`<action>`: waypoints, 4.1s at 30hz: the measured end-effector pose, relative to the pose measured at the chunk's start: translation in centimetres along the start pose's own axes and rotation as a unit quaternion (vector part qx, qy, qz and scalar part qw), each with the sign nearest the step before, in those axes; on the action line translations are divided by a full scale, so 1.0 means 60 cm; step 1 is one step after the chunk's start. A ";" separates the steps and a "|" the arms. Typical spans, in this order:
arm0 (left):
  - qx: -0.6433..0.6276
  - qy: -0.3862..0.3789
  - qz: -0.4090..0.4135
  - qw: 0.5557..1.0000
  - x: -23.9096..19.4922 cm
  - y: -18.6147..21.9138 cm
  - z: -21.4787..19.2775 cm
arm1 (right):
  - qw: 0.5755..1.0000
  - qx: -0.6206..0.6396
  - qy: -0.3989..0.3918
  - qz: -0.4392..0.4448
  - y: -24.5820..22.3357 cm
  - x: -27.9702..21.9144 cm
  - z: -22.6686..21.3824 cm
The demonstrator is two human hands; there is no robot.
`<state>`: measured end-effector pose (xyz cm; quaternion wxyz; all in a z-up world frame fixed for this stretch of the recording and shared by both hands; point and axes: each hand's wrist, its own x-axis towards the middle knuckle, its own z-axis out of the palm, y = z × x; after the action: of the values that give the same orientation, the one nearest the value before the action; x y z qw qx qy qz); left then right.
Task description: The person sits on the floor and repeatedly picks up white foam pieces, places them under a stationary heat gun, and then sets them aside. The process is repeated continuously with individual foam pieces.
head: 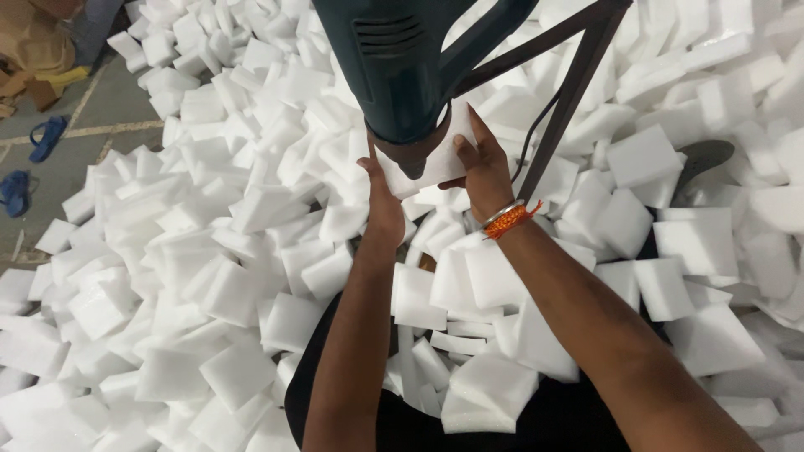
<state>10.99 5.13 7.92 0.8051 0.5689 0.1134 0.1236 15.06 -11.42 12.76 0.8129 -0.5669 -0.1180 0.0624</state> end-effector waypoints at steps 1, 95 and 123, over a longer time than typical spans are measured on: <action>0.009 -0.029 0.055 0.998 -0.002 0.003 0.003 | 1.000 -0.010 -0.004 -0.014 0.001 0.000 0.001; -0.087 0.018 -0.091 0.992 0.062 0.044 0.000 | 0.935 -0.331 -0.040 -0.123 0.104 0.070 -0.096; 0.376 0.123 -0.217 0.892 -0.418 -0.100 -0.251 | 0.784 -0.455 -0.172 -0.386 0.167 -0.381 -0.161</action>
<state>-17.11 8.34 -1.59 0.5171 0.7709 0.3699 -0.0374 -4.10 -22.07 -2.56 0.3827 -0.7580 -0.4795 -0.2214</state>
